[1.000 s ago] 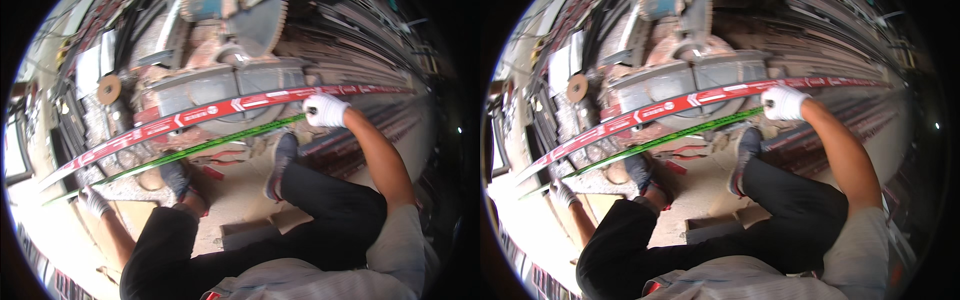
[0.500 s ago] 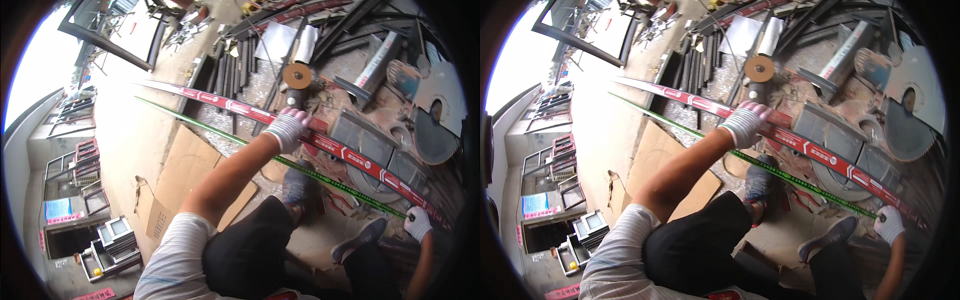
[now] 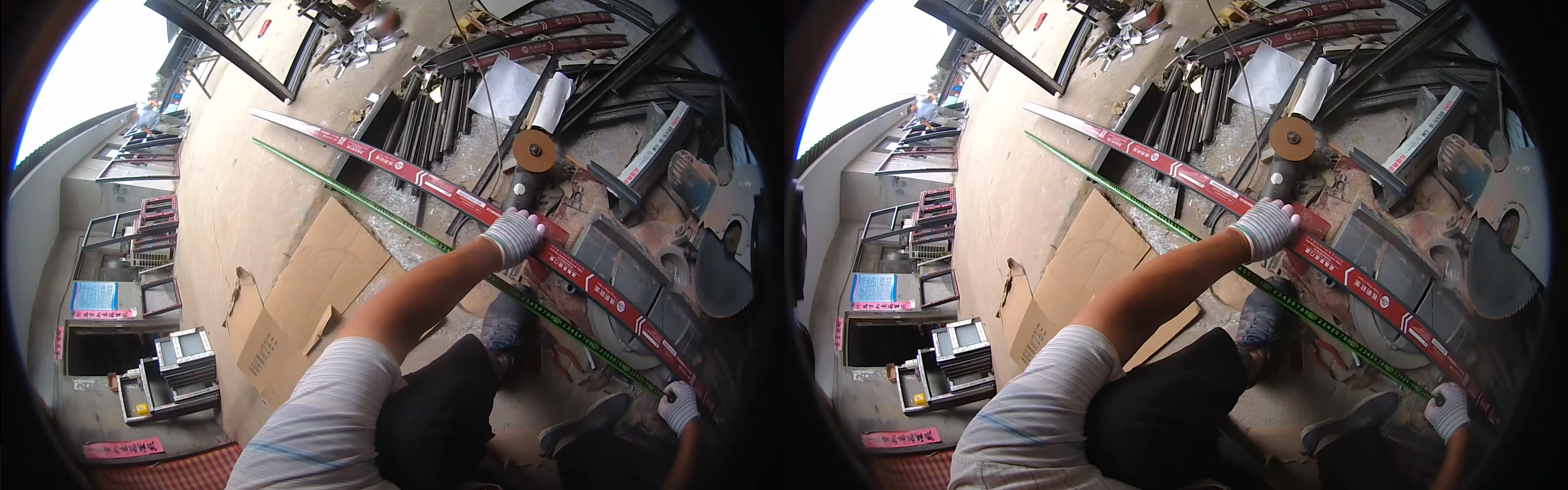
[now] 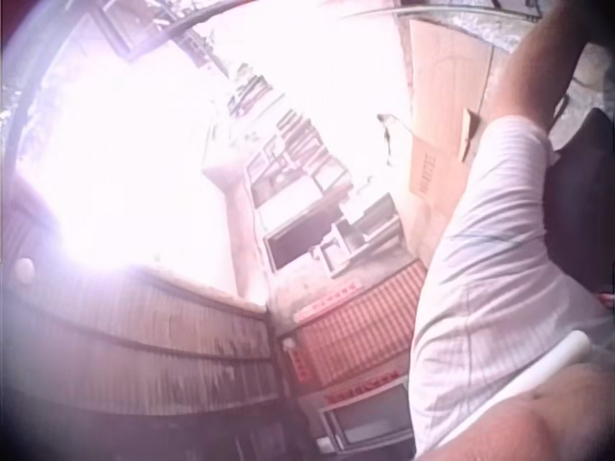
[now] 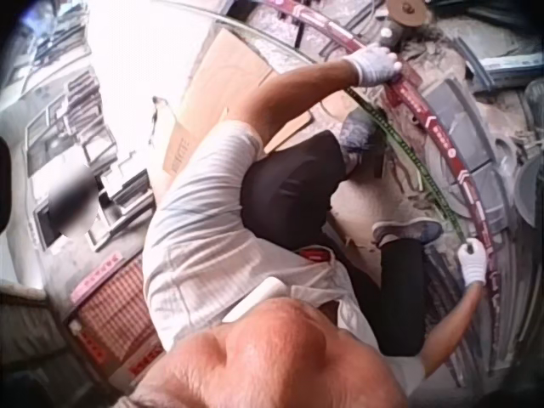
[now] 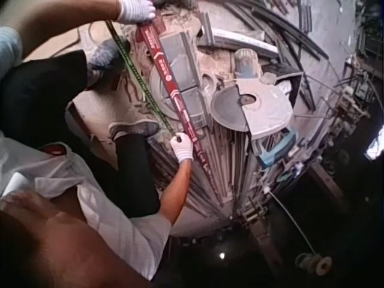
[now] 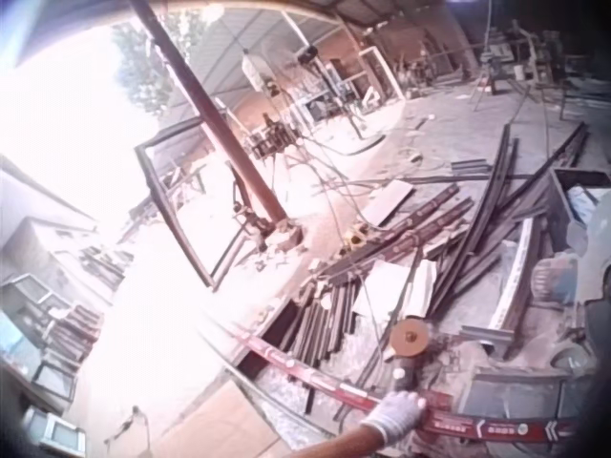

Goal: The person measures a long aluminum profile with a tape measure, marks it with a marker, and cuts it using a miter saw. The person repeats the process for another profile.

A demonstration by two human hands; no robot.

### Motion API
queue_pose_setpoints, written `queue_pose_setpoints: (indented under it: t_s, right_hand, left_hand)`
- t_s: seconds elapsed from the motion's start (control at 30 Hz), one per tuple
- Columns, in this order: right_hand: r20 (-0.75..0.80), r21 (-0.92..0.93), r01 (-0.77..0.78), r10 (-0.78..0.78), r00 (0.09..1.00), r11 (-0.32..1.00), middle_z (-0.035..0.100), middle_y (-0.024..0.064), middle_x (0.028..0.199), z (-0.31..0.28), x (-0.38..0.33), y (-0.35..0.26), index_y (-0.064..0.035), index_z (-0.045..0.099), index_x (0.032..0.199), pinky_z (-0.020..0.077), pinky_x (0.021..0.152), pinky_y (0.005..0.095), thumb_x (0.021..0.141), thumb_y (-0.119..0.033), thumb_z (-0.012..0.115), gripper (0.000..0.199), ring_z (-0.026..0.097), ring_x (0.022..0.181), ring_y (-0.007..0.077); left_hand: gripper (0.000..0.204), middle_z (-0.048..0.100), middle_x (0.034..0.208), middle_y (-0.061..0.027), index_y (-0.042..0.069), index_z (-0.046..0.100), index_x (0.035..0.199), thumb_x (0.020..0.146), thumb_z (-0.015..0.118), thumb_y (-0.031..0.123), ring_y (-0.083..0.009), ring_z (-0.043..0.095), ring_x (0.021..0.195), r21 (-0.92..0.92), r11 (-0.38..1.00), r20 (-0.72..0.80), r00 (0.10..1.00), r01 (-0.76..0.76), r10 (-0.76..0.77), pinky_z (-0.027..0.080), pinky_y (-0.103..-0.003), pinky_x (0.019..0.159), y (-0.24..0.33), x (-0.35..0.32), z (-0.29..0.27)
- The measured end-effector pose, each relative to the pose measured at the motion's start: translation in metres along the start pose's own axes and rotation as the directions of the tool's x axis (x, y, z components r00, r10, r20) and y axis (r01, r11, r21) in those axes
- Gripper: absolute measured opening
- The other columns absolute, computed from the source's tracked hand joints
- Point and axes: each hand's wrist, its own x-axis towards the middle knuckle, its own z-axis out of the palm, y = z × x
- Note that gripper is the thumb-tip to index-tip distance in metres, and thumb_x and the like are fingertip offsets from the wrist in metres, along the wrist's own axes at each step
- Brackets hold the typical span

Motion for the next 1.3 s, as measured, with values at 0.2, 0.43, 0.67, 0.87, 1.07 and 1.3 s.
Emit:
queue_pose_setpoints:
  t_s: [0.2, 0.43, 0.67, 0.87, 1.07, 1.3]
  right_hand:
    - [-0.039, -0.015, 0.024, -0.025, 0.999, 1.0, 0.067, 0.0168, 0.081, -0.002, -0.001, -0.001, -0.0047, 0.066, 0.079, 0.0543, 0.076, 0.0446, 0.065, -0.009, 0.072, 0.015, 0.066, 0.081, 0.0365]
    - [-0.035, -0.025, 0.043, -0.043, 0.998, 0.999, 0.065, 0.0181, 0.08, -0.003, -0.005, -0.011, -0.0034, 0.066, 0.08, 0.0551, 0.074, 0.0442, 0.067, -0.008, 0.072, 0.016, 0.066, 0.078, 0.0367]
    - [0.097, -0.015, -0.051, 0.053, 0.994, 0.999, 0.067, 0.0183, 0.084, -0.02, 0.002, -0.041, -0.0042, 0.069, 0.082, 0.0568, 0.078, 0.0448, 0.07, -0.014, 0.071, 0.015, 0.067, 0.082, 0.0368]
    - [0.129, 0.002, -0.101, 0.1, 0.987, 0.995, 0.069, 0.0192, 0.084, -0.035, 0.001, -0.054, -0.003, 0.072, 0.081, 0.0566, 0.079, 0.0442, 0.072, -0.017, 0.072, 0.017, 0.068, 0.082, 0.0369]
    - [0.165, 0.059, -0.062, 0.052, 0.985, 0.996, 0.069, 0.02, 0.084, -0.034, 0.012, -0.067, -0.0031, 0.073, 0.084, 0.0561, 0.079, 0.0435, 0.074, -0.015, 0.071, 0.016, 0.067, 0.081, 0.0375]
    - [0.002, -0.036, 0.0, 0.001, 1.0, 0.999, 0.068, 0.0179, 0.082, 0.003, -0.016, -0.014, -0.0073, 0.069, 0.076, 0.0565, 0.076, 0.0462, 0.067, -0.011, 0.071, 0.01, 0.068, 0.081, 0.0383]
  left_hand:
    - [0.017, 0.066, 0.096, -0.0154, 0.006, 0.065, 0.098, 0.094, 0.055, 0.019, -0.0344, 0.067, 0.095, -0.015, 1.0, -0.002, 1.0, 0.013, -0.013, 0.052, -0.048, 0.083, -0.003, -0.002, -0.002]
    - [0.016, 0.066, 0.092, -0.0163, 0.007, 0.064, 0.098, 0.094, 0.056, 0.02, -0.0361, 0.067, 0.093, 0.014, 0.999, -0.037, 0.999, 0.034, -0.033, 0.052, -0.049, 0.083, -0.044, -0.021, -0.008]
    - [0.026, 0.066, 0.099, -0.0138, 0.009, 0.064, 0.104, 0.084, 0.073, 0.022, -0.036, 0.066, 0.1, 0.04, 0.992, 0.005, 0.993, 0.116, -0.117, 0.049, -0.049, 0.095, -0.096, -0.05, -0.01]
    - [0.028, 0.065, 0.101, -0.0139, 0.011, 0.062, 0.107, 0.084, 0.074, 0.02, -0.0358, 0.063, 0.104, 0.055, 0.987, -0.004, 0.989, 0.148, -0.148, 0.047, -0.047, 0.099, -0.12, -0.057, -0.01]
    - [0.022, 0.066, 0.107, -0.0147, 0.01, 0.064, 0.11, 0.089, 0.066, 0.018, -0.0343, 0.063, 0.11, 0.106, 0.962, 0.047, 0.965, 0.253, -0.259, 0.043, -0.047, 0.106, -0.117, -0.069, -0.018]
    - [0.041, 0.065, 0.111, -0.016, 0.007, 0.063, 0.116, 0.079, 0.075, 0.019, -0.0357, 0.061, 0.115, 0.046, 0.96, -0.119, 0.956, 0.275, -0.268, 0.036, -0.051, 0.115, -0.107, -0.049, -0.004]
